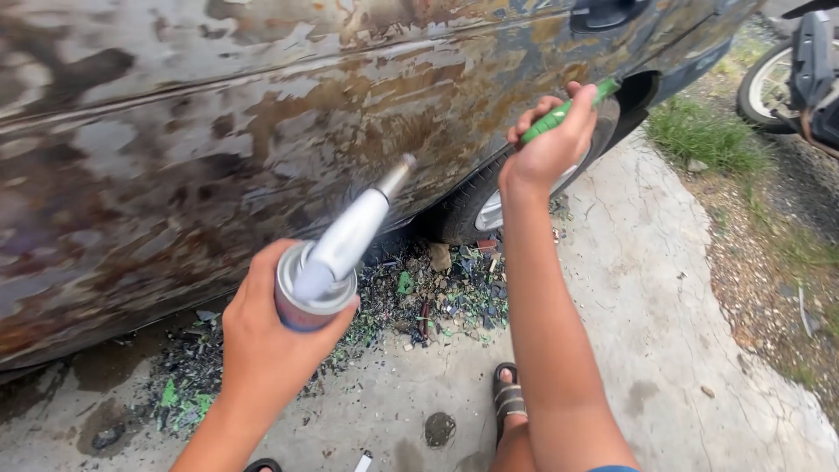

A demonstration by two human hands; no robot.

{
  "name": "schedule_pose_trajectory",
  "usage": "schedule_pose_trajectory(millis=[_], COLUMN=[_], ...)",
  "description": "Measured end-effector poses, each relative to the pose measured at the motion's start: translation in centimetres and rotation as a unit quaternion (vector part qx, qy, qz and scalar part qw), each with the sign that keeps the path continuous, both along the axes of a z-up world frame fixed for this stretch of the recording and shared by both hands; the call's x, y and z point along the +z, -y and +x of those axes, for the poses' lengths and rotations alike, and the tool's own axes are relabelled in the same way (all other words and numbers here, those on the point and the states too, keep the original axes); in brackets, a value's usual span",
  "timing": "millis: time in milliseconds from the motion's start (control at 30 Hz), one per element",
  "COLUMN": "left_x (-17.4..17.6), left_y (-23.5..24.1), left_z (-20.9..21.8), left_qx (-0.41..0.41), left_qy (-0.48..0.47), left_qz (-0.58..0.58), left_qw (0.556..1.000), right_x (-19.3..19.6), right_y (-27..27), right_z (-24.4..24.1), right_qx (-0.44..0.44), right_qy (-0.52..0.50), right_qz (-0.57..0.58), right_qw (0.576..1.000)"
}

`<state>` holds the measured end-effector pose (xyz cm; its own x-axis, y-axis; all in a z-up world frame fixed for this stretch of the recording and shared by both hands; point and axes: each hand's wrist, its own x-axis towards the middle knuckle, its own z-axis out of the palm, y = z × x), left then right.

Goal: The person uses a handheld blowtorch to heat the car's side panel and a scraper to remove old paint and rust. The person works along the lower side of the car, moving from the front door area toward the rear wheel arch.

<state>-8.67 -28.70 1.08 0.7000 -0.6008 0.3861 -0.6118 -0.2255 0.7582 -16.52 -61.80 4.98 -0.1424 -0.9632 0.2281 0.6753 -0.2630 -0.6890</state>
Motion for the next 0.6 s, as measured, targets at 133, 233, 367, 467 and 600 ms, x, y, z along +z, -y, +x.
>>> schedule_pose_trajectory(millis=[133, 233, 367, 467, 600], left_x=[-3.0, -3.4, -0.9, 0.0, 0.6], left_y=[1.9, 3.2, 5.1, 6.6, 6.1], left_z=[0.6, 0.6, -1.3, -3.3, -6.3], left_qx=[-0.01, 0.003, 0.029, 0.024, 0.007], left_qy=[0.021, -0.047, -0.092, -0.055, 0.0], left_qz=[0.032, 0.082, 0.093, 0.049, -0.013], left_qw=[0.999, 0.996, 0.991, 0.997, 1.0], right_x=[-1.0, -0.1, 2.3, 3.3, 3.9], right_y=[3.7, 6.4, 8.5, 8.9, 7.7], right_z=[-1.0, -2.7, -5.8, -8.2, -11.4], right_qx=[0.022, 0.03, 0.085, 0.092, 0.09], right_qy=[-0.028, -0.044, -0.016, 0.0, -0.046], right_qz=[-0.016, -0.015, 0.002, -0.009, -0.009], right_qw=[0.999, 0.998, 0.996, 0.996, 0.995])
